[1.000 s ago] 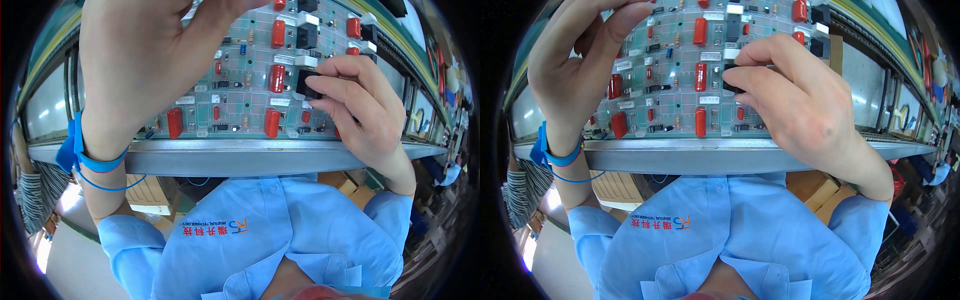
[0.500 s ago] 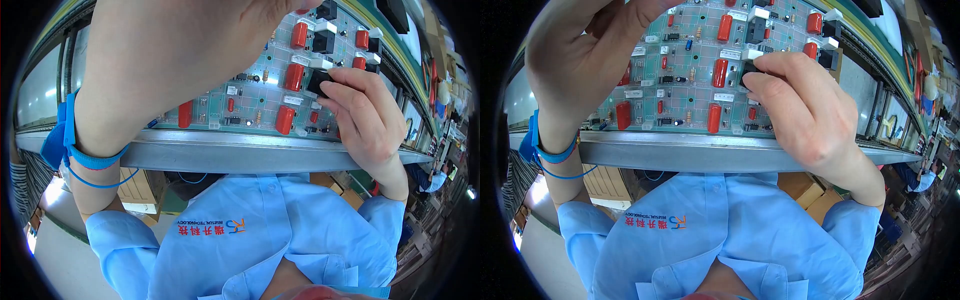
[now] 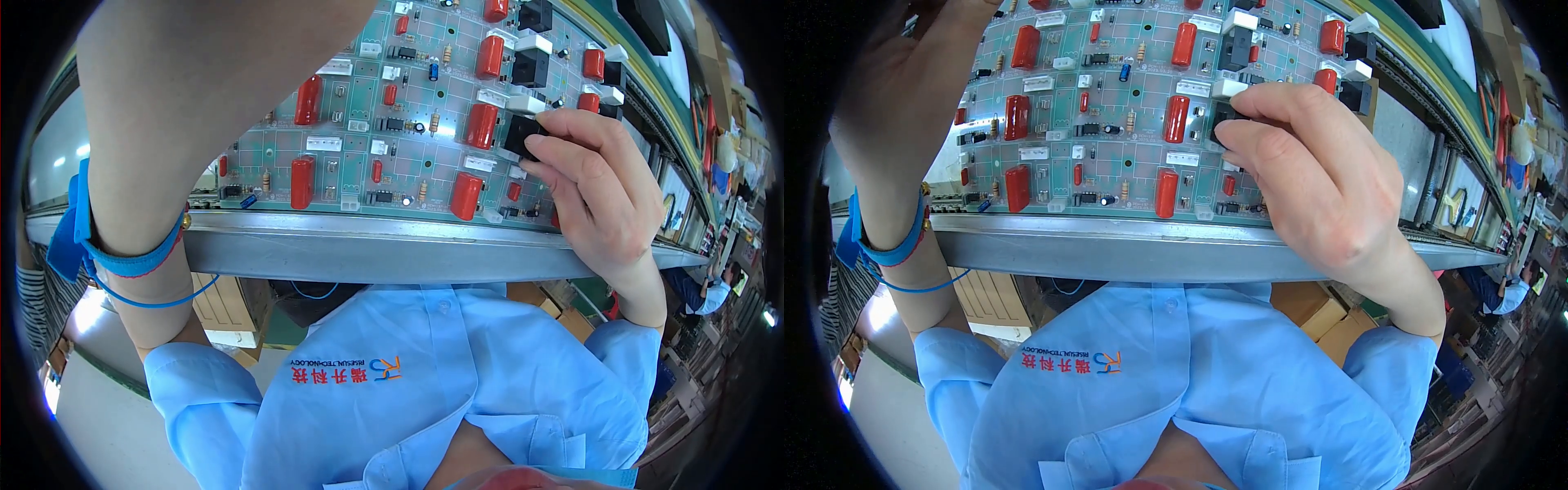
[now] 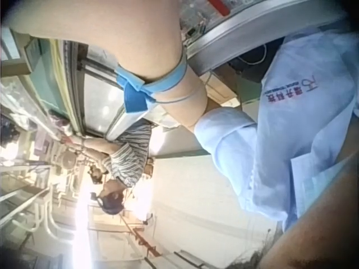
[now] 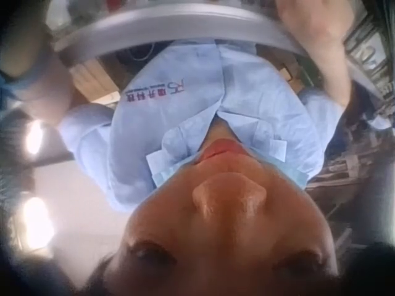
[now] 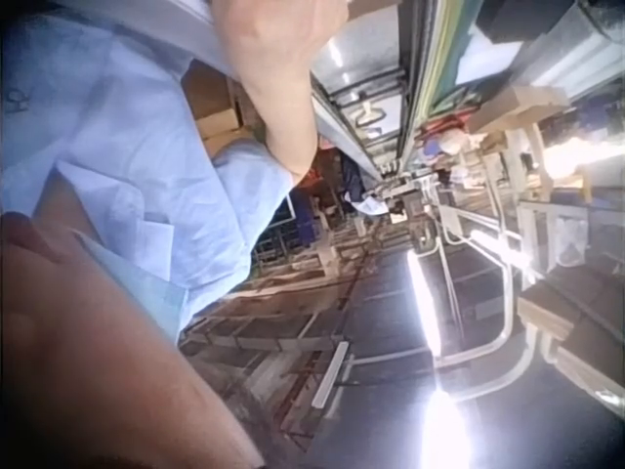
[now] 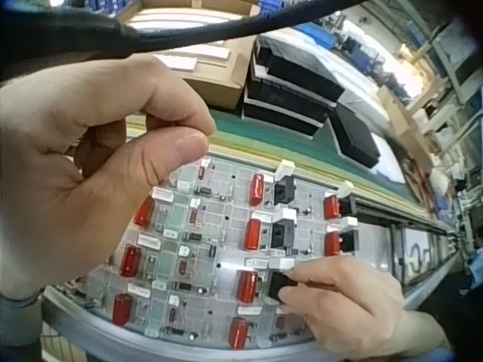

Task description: Assembling electronic components onto a printed circuit board on a production line.

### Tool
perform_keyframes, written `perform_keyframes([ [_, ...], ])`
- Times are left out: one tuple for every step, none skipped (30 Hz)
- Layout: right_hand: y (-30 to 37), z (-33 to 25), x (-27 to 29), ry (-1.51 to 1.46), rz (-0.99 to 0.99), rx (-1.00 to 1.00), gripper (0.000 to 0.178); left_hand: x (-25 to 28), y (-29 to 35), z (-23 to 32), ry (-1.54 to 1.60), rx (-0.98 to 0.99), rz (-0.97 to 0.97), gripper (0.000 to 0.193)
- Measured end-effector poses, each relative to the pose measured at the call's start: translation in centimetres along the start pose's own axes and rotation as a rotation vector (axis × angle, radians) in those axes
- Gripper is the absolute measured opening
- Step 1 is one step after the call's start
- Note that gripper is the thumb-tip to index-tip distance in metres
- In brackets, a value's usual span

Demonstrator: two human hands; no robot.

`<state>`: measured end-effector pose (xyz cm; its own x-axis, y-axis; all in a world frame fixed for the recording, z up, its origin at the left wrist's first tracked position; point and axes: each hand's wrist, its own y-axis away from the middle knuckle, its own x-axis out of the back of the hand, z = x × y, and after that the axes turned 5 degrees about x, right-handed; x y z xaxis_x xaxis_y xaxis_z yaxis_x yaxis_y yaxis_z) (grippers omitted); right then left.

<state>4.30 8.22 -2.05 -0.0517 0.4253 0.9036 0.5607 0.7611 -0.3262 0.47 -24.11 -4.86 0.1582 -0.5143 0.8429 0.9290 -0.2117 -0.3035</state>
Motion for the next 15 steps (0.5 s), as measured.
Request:
perform_keyframes([
  [0.1,0.0,0.0,0.026,0.006,0.004,0.029,-0.1,-0.1,0.3,-0.001,0.006,-0.001,0.030],
  [0.1,0.1,-0.1,0.052,0.011,0.009,0.029,-0.1,0.0,0.5,-0.003,0.012,-0.002,0.030],
  [0.2,0.1,-0.1,0.053,0.010,0.009,0.029,-0.2,0.0,0.8,-0.006,0.019,-0.004,0.031],
  [0.2,0.0,-0.1,0.034,0.016,0.010,0.029,-0.3,-0.2,0.9,-0.012,0.028,-0.005,0.031],
  [0.2,0.0,-0.2,0.014,0.023,0.013,0.030,-0.2,-0.2,1.1,-0.018,0.037,-0.006,0.032],
  [0.2,0.0,-0.2,0.010,0.023,0.016,0.030,0.0,0.1,1.4,-0.024,0.047,-0.008,0.032],
  [0.2,0.0,-0.3,0.013,0.028,0.021,0.030,0.1,0.1,1.1,-0.032,0.057,-0.008,0.033],
  [0.2,0.0,-0.3,0.015,0.034,0.027,0.030,0.2,0.1,1.2,-0.040,0.068,-0.009,0.033],
  [0.1,-0.1,-0.2,0.009,0.035,0.032,0.030,0.4,0.3,1.2,-0.049,0.080,-0.010,0.033],
  [0.2,0.0,-0.1,0.026,0.025,0.022,0.030,-0.1,0.0,1.0,-0.043,0.080,-0.010,0.034],
  [0.3,0.1,-0.1,0.043,0.015,0.012,0.030,-0.3,-0.1,1.2,-0.037,0.080,-0.011,0.034],
  [0.4,0.2,-0.2,0.053,0.011,0.004,0.030,-0.6,-0.1,1.1,-0.030,0.079,-0.012,0.035],
  [0.4,0.2,-0.3,0.036,0.014,-0.001,0.030,-0.6,-0.1,1.3,-0.035,0.088,-0.014,0.035],
  [0.5,0.2,-0.4,0.021,0.018,-0.009,0.030,-0.7,-0.2,1.4,-0.039,0.096,-0.016,0.036],
  [0.6,0.4,-0.7,0.021,0.016,-0.012,0.030,-0.8,-0.1,1.1,-0.041,0.102,-0.020,0.036],
])
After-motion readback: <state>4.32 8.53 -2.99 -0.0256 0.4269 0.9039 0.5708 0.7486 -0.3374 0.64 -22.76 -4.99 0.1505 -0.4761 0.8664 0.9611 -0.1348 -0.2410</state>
